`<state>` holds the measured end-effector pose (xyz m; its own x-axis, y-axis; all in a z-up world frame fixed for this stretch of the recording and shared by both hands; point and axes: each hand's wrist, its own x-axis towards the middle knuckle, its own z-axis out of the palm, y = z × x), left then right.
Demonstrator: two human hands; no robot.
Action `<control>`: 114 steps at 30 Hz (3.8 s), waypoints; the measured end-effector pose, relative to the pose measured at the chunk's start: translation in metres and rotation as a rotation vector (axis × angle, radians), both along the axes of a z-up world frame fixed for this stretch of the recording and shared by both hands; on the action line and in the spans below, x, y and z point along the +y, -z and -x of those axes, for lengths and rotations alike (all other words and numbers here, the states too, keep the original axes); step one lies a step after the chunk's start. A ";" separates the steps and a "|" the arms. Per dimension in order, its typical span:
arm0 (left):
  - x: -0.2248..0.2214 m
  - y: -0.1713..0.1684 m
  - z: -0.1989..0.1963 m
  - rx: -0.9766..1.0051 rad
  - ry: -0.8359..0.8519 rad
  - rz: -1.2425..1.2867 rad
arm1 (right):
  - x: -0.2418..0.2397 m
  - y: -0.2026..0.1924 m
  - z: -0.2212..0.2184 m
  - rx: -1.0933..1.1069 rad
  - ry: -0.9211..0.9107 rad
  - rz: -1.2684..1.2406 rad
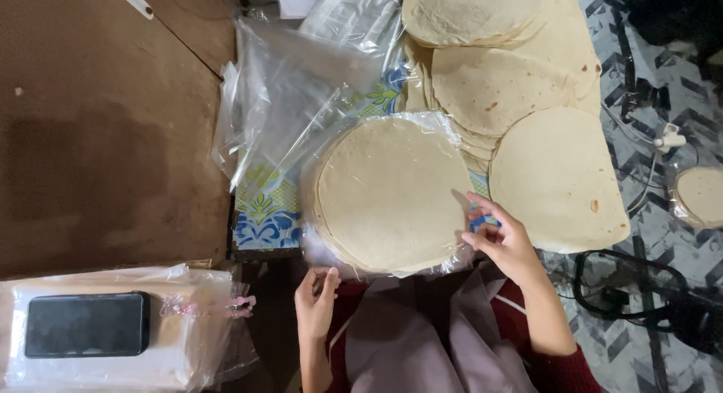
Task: The person packages stacks of flatbread into clear plastic bags by hand, placing one stack at a time into a bag and setting the bag back onto the table.
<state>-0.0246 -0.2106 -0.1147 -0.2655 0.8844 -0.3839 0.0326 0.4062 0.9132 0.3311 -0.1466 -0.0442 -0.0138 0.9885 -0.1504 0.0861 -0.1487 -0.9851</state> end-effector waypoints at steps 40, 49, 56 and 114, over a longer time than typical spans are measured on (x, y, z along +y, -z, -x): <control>0.121 -0.037 0.016 0.149 -0.032 -0.160 | 0.069 0.046 -0.012 -0.215 0.094 -0.073; 0.186 -0.005 0.010 0.487 -0.032 -0.530 | 0.127 0.025 0.022 -0.239 0.328 -0.294; 0.190 0.009 0.008 0.667 -0.062 -0.415 | 0.134 0.026 0.033 -0.356 0.338 -0.388; 0.202 -0.017 -0.010 0.539 -0.158 -0.457 | 0.078 0.004 0.080 -1.116 -0.015 -0.399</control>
